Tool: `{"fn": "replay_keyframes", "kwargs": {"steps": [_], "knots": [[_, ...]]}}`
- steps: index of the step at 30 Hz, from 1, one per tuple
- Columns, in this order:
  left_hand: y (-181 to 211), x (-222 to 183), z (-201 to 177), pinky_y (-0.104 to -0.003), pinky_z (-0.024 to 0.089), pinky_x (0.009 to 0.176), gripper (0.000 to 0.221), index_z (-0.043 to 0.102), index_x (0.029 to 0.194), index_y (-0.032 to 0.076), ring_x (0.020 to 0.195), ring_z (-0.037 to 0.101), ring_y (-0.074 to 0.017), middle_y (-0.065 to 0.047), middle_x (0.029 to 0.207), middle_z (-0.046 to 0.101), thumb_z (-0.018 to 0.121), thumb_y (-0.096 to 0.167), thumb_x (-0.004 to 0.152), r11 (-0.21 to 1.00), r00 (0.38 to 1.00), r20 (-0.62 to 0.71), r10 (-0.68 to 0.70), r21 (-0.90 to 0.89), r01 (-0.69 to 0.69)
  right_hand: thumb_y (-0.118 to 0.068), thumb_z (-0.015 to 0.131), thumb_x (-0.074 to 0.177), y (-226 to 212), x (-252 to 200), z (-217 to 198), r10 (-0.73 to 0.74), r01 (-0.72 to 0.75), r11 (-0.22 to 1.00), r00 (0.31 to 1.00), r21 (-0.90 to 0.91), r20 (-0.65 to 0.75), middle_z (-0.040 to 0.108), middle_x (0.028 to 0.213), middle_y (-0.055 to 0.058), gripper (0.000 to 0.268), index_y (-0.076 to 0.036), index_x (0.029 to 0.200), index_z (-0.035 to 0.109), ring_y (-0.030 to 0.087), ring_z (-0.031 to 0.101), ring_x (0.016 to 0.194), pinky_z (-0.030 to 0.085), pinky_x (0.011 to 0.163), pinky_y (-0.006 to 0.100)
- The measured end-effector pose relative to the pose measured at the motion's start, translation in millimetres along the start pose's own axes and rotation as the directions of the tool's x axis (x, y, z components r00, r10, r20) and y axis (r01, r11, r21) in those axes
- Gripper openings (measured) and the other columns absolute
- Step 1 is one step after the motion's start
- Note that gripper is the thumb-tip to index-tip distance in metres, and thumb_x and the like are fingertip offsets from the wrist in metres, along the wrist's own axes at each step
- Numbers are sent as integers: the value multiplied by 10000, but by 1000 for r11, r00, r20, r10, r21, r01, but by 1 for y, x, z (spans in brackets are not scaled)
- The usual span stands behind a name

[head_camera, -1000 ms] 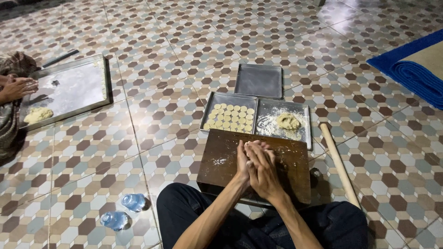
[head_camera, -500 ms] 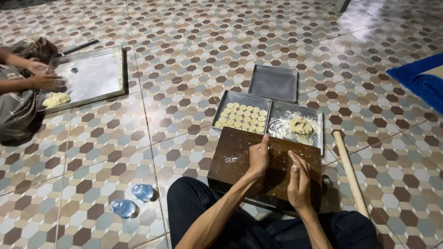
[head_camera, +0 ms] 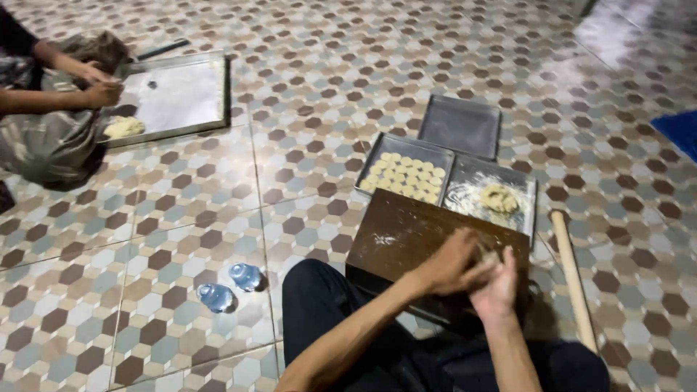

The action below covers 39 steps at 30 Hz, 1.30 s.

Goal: Cutting circular shapes from a sheet of dough using a mold and placing them onto a metal tray.

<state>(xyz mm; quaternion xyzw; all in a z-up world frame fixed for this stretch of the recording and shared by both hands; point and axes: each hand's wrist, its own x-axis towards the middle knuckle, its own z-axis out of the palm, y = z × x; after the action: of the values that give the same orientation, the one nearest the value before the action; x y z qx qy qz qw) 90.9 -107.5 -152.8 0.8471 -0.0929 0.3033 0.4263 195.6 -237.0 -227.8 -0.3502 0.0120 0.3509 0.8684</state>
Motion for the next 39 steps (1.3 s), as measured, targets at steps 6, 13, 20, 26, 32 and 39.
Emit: {"fn": "replay_keyframes", "kwargs": {"steps": [6,13,20,26,32,39], "knots": [[-1,0,-1,-442,560,1047,403,605,1251,27,1202,603,-303,-174,1349,584,503,345,1025,999,1000,25,18,-42,-17,-502,423,1107,-18,12,-2,25,-26,1000,986,-3,-164,660,842,-80,380,-167,1079,601,28,616,621,456,455,150],[-26,-3,17,-591,494,1050,757,481,1348,11,1243,551,-380,-266,1402,512,321,644,965,886,930,150,-335,-286,365,-356,309,1192,-21,-21,48,-509,458,775,861,-435,-1,318,488,-117,586,-244,620,371,62,321,329,280,257,248],[-77,-3,64,-251,432,645,523,578,1090,130,773,471,-119,-28,931,527,288,547,1219,608,893,143,-427,-685,401,-213,277,1151,-18,-26,71,-340,597,-175,710,-783,617,579,1184,246,459,86,1253,609,370,523,1066,412,967,474],[-53,-5,30,-338,506,644,551,529,1226,40,753,529,-171,-145,1032,553,274,527,1197,508,769,207,-605,-643,572,-69,756,915,-21,-16,23,-264,490,-585,638,-646,723,618,1180,202,423,17,1327,723,260,660,866,588,660,326],[-48,4,33,-362,559,752,624,467,1289,-103,903,587,-303,-251,1122,521,513,449,1001,524,747,199,-634,-600,605,-74,882,918,-16,-1,-22,-367,415,-671,533,-614,762,724,1085,158,374,23,1267,789,179,664,755,559,587,247],[-59,0,25,-464,565,947,899,482,1371,-48,1071,628,-364,-250,1279,566,703,489,683,484,754,325,-571,-609,629,157,769,1055,-22,5,-49,-409,523,-509,551,-683,727,743,1148,278,132,158,1186,758,306,729,907,617,818,357]]}}
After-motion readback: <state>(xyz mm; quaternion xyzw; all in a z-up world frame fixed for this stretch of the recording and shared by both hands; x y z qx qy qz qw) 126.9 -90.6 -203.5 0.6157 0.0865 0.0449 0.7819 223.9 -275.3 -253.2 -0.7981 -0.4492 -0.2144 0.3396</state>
